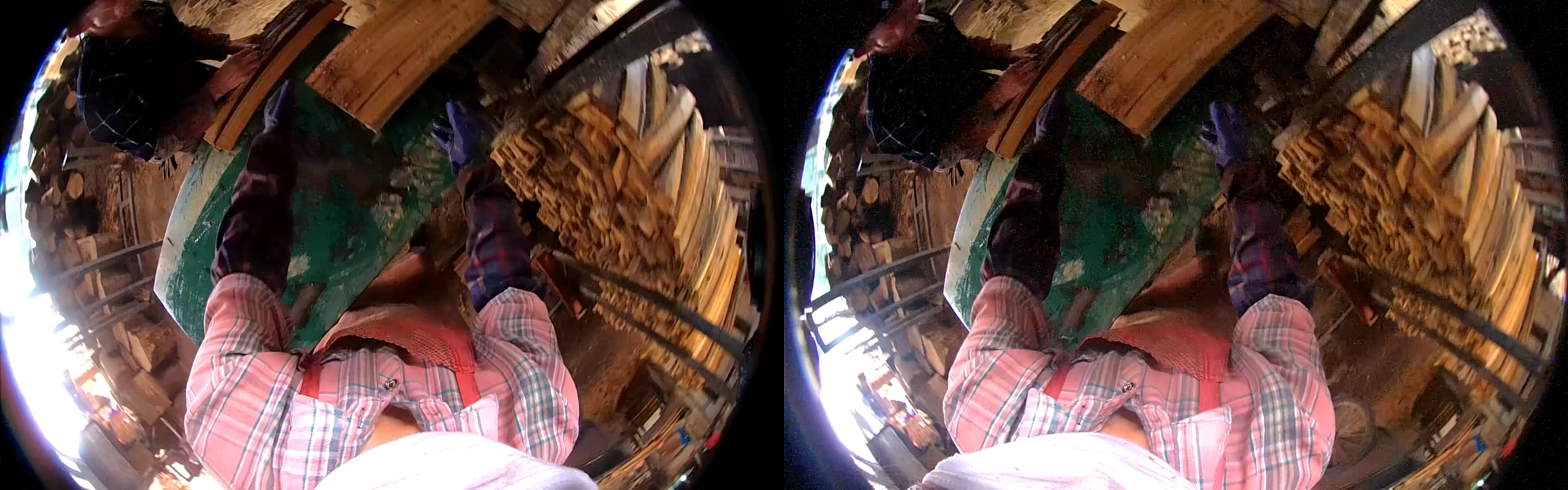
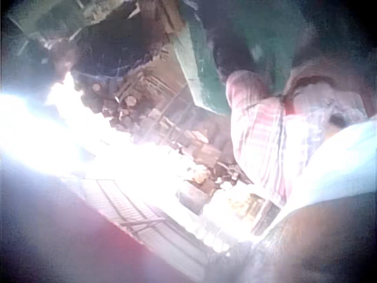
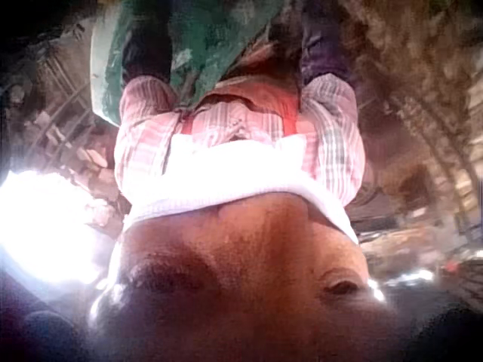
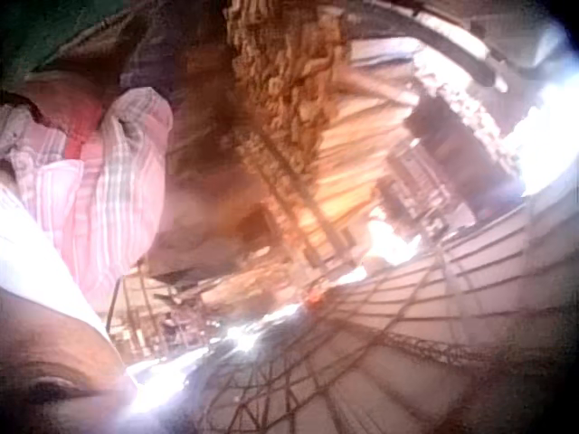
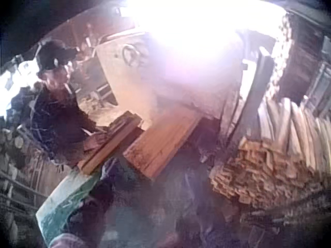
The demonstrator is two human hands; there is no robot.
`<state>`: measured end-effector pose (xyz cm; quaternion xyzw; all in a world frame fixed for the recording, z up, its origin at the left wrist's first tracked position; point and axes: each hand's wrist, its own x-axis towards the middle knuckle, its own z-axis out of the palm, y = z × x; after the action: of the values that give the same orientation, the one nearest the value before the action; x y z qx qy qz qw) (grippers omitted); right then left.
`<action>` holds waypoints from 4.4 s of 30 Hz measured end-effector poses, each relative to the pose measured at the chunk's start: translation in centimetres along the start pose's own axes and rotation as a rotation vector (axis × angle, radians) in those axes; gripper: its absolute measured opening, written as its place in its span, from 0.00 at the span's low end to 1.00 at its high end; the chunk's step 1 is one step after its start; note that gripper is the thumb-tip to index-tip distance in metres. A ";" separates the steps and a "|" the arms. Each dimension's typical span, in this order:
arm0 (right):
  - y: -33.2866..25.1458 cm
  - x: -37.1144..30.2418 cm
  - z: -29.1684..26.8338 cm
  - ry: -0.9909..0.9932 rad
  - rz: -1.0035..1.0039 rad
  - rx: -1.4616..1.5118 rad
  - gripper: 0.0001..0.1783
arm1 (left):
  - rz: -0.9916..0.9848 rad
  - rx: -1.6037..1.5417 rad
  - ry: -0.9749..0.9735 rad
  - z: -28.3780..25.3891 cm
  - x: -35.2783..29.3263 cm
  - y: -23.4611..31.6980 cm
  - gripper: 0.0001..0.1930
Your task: The person repeatedly picks up wooden planks from a pile and stacks them on a green workbench. They handle the planks one at a time, aligning and placing them into a growing stack.
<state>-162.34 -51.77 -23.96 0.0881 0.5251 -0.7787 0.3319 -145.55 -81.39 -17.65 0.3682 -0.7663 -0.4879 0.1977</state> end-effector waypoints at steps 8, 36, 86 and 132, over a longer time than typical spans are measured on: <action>-1.1 10.0 8.5 -0.068 -0.043 0.236 0.35 | -0.422 -0.926 -0.240 1.8 9.7 -8.9 0.21; 3.8 -12.7 14.8 -0.911 1.316 -0.067 0.27 | -0.312 -1.081 0.651 -1.5 -30.6 1.0 0.33; -15.8 -2.9 23.4 -1.626 0.072 -1.052 0.30 | -0.882 -0.603 1.254 10.0 -9.7 -13.0 0.16; -79.3 28.7 -18.0 0.070 -0.049 0.173 0.43 | -0.612 -1.124 -1.189 83.6 46.5 71.9 0.34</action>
<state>-236.37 -30.12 14.48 0.1308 0.4692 -0.8254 0.2855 -257.84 -48.07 6.73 0.0900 -0.2557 -0.9366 -0.2223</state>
